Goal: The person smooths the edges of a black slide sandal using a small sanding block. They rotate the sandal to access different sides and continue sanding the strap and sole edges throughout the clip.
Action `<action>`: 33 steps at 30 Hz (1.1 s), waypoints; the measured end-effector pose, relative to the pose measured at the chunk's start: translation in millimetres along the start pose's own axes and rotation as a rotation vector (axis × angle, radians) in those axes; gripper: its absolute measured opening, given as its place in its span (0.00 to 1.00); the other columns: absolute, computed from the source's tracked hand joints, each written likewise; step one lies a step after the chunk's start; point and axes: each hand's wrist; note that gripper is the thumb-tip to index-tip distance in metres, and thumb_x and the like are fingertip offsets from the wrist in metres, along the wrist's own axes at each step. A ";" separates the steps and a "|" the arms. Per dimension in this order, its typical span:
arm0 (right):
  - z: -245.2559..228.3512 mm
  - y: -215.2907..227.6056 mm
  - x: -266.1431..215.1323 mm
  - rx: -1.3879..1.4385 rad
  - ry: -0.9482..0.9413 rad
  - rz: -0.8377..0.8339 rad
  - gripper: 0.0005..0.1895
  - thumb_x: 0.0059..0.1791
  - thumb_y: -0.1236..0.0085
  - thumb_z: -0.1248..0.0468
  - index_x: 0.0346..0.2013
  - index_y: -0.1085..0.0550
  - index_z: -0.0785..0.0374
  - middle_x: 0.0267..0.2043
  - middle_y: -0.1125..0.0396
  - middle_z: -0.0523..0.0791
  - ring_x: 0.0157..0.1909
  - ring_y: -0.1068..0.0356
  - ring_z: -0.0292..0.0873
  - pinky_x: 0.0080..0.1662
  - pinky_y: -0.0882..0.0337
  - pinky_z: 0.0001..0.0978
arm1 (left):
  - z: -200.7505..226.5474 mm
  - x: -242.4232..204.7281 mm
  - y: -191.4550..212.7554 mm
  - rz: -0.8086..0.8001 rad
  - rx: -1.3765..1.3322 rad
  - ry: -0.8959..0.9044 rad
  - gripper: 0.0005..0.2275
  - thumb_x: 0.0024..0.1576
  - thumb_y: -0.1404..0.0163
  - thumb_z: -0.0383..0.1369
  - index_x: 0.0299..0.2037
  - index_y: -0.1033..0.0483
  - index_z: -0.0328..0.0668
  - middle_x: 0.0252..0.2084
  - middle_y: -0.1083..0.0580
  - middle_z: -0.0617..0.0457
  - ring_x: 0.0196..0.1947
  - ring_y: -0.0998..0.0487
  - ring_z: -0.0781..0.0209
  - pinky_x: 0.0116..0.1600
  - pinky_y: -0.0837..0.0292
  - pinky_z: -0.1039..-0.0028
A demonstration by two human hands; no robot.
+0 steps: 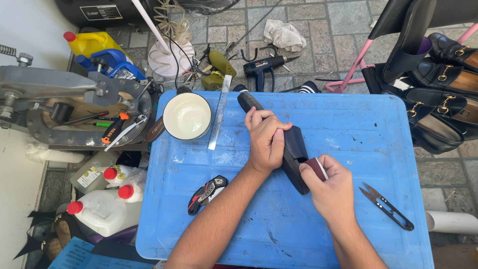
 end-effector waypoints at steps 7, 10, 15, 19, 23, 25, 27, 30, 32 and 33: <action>5.3 -7.4 7.4 0.084 0.101 0.054 0.14 0.50 0.38 0.67 0.23 0.32 0.62 0.22 0.40 0.34 0.25 0.48 0.25 0.26 0.47 0.22 | 3.8 2.5 -0.3 -0.021 0.011 0.006 0.07 0.58 0.56 0.28 0.37 0.23 0.39 0.34 0.26 0.54 0.49 0.28 0.53 0.75 0.55 0.48; 5.6 8.0 5.4 0.038 0.041 -0.025 0.13 0.49 0.38 0.67 0.22 0.31 0.62 0.21 0.39 0.34 0.25 0.47 0.25 0.26 0.46 0.23 | 3.0 1.6 0.2 -0.033 0.008 0.011 0.07 0.57 0.56 0.27 0.37 0.23 0.40 0.34 0.26 0.53 0.48 0.28 0.53 0.75 0.55 0.48; 6.0 4.9 9.6 0.019 0.056 0.013 0.13 0.48 0.38 0.66 0.21 0.31 0.61 0.21 0.40 0.33 0.25 0.47 0.25 0.26 0.46 0.23 | 3.2 1.7 -1.8 -0.013 0.011 -0.007 0.07 0.56 0.56 0.26 0.37 0.23 0.38 0.34 0.26 0.53 0.48 0.28 0.52 0.74 0.55 0.48; 4.3 -0.9 13.5 0.023 0.081 0.008 0.14 0.49 0.38 0.66 0.21 0.32 0.62 0.21 0.40 0.34 0.25 0.47 0.25 0.26 0.45 0.23 | 3.8 4.2 -1.1 -0.018 0.018 -0.002 0.07 0.55 0.56 0.26 0.36 0.23 0.39 0.33 0.26 0.53 0.48 0.28 0.52 0.74 0.55 0.48; 2.3 13.9 4.8 -0.057 0.048 -0.050 0.14 0.48 0.37 0.65 0.21 0.31 0.64 0.20 0.40 0.35 0.24 0.47 0.27 0.25 0.46 0.24 | 2.5 2.7 -1.0 -0.015 0.004 0.003 0.07 0.53 0.56 0.26 0.36 0.23 0.39 0.32 0.27 0.53 0.47 0.28 0.53 0.74 0.55 0.48; 2.3 13.4 5.1 -0.056 0.076 -0.052 0.15 0.48 0.36 0.65 0.21 0.31 0.64 0.20 0.40 0.35 0.25 0.47 0.27 0.26 0.46 0.24 | 3.0 0.8 -1.2 -0.009 0.008 0.001 0.07 0.54 0.56 0.26 0.36 0.23 0.39 0.32 0.27 0.53 0.47 0.28 0.53 0.74 0.55 0.48; 2.1 7.6 11.0 -0.023 0.130 -0.039 0.12 0.48 0.36 0.65 0.23 0.30 0.63 0.21 0.39 0.34 0.26 0.46 0.25 0.26 0.44 0.22 | 3.7 0.8 -2.0 -0.003 0.017 -0.005 0.07 0.54 0.56 0.26 0.37 0.23 0.39 0.33 0.27 0.53 0.48 0.28 0.52 0.74 0.55 0.49; 1.9 4.8 15.2 -0.106 0.135 -0.021 0.12 0.47 0.36 0.65 0.22 0.30 0.63 0.20 0.39 0.35 0.25 0.46 0.26 0.25 0.44 0.23 | 3.9 3.5 -2.7 -0.005 0.026 -0.009 0.07 0.54 0.56 0.26 0.36 0.23 0.39 0.33 0.26 0.53 0.47 0.28 0.52 0.74 0.55 0.48; 0.6 9.9 15.0 -0.114 0.108 -0.056 0.12 0.47 0.36 0.65 0.22 0.30 0.63 0.20 0.39 0.35 0.25 0.46 0.26 0.25 0.44 0.24 | 3.2 4.5 -1.9 -0.026 0.022 -0.009 0.07 0.54 0.56 0.26 0.37 0.23 0.39 0.33 0.26 0.53 0.47 0.28 0.53 0.74 0.55 0.48; 0.0 14.6 14.5 -0.119 0.095 -0.073 0.12 0.47 0.36 0.64 0.22 0.30 0.63 0.20 0.38 0.35 0.24 0.46 0.26 0.26 0.44 0.24 | 3.2 4.7 -2.5 -0.036 0.019 -0.009 0.07 0.55 0.56 0.26 0.37 0.23 0.39 0.33 0.26 0.53 0.47 0.28 0.53 0.74 0.55 0.48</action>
Point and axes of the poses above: each hand's wrist, its own x-axis towards the middle knuckle, its own y-axis out of the back of the hand, z = x × y
